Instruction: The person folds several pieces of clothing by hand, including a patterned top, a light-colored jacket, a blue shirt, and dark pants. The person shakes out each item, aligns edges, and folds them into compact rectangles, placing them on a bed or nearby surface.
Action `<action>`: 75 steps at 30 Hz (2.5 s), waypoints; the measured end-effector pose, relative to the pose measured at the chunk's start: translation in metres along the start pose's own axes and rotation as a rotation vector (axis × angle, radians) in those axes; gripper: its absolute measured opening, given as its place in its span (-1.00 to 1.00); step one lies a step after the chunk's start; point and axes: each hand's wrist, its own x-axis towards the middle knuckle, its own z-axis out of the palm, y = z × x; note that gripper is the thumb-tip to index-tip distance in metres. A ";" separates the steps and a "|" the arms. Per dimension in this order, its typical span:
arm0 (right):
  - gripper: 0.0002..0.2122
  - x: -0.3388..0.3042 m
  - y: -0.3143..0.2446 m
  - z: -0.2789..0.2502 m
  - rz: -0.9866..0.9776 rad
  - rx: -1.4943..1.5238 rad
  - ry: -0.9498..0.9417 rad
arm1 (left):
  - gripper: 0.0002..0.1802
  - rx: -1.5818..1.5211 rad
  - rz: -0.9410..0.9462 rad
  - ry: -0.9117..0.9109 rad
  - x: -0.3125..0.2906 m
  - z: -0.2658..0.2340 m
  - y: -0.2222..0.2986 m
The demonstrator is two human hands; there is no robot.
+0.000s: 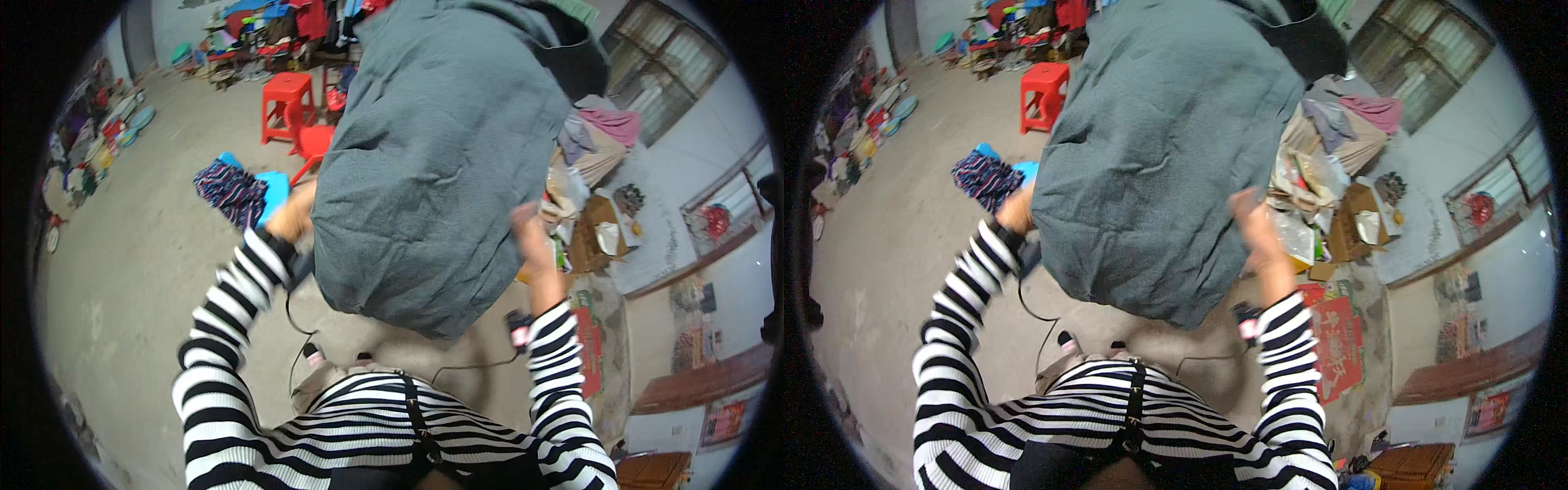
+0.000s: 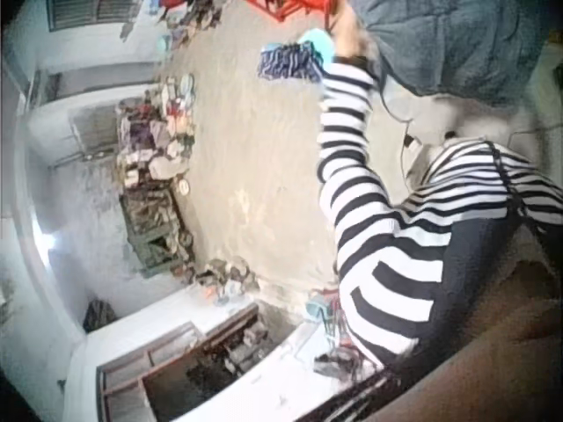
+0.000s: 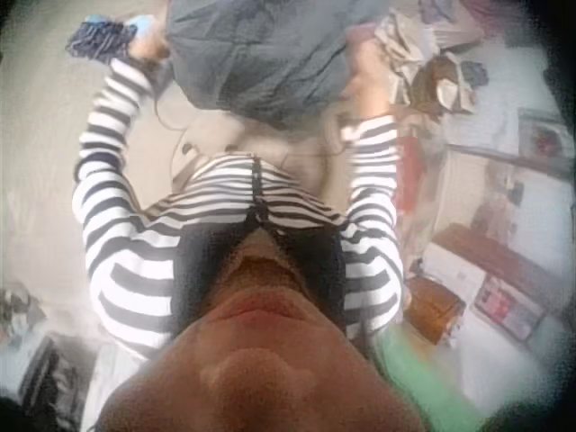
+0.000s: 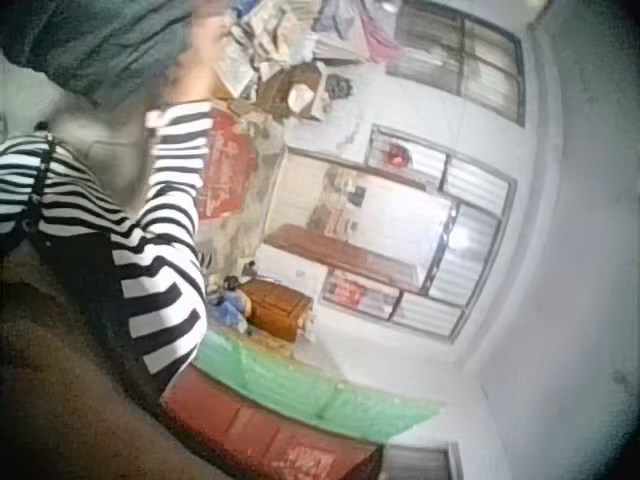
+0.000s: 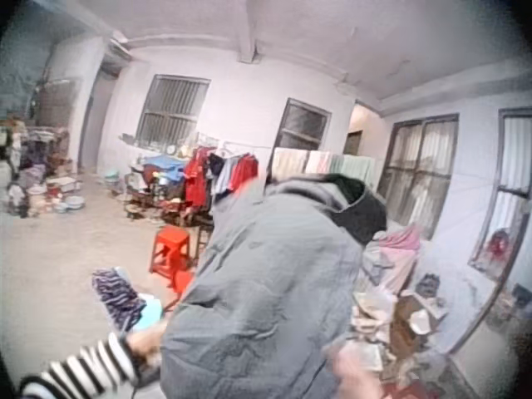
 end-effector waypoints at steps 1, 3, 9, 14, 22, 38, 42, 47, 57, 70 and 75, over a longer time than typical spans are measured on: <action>-0.47 -0.017 0.042 0.032 0.076 -0.212 -0.015 | -0.26 -0.213 -0.153 0.065 -0.028 0.011 -0.008; -0.52 -0.036 0.033 0.037 0.329 0.221 0.027 | -0.35 -0.509 -0.320 0.057 -0.069 0.030 -0.008; -0.72 -0.009 0.077 -0.041 0.587 0.480 0.012 | -0.72 -0.246 -0.289 0.188 -0.068 0.004 -0.004; -0.74 0.011 0.068 -0.058 0.511 0.403 -0.030 | -0.73 0.013 -0.235 0.318 -0.051 -0.008 0.015; -0.65 0.025 0.058 -0.062 0.473 -0.092 0.010 | -0.50 0.595 -0.222 0.217 -0.046 -0.036 0.017; -0.61 0.013 0.161 -0.021 0.543 -0.273 0.035 | -0.55 0.485 -0.166 0.157 -0.027 -0.093 -0.054; -0.68 0.057 0.141 -0.028 0.494 -0.119 0.167 | -0.57 0.433 -0.084 0.241 0.006 -0.129 -0.021; -0.67 0.093 0.097 -0.023 0.433 -0.135 0.165 | -0.63 0.483 -0.005 0.219 0.044 -0.145 0.026; -0.76 0.124 0.072 -0.071 0.445 -0.249 0.112 | -0.64 0.649 -0.171 0.291 0.060 -0.089 0.070; -0.67 0.098 0.052 -0.044 0.522 -0.193 -0.129 | -0.88 0.267 -0.509 -0.081 0.112 -0.138 0.045; -0.54 0.078 0.063 -0.028 0.556 -0.417 -0.288 | -0.97 0.800 -0.351 -0.073 0.067 -0.089 0.070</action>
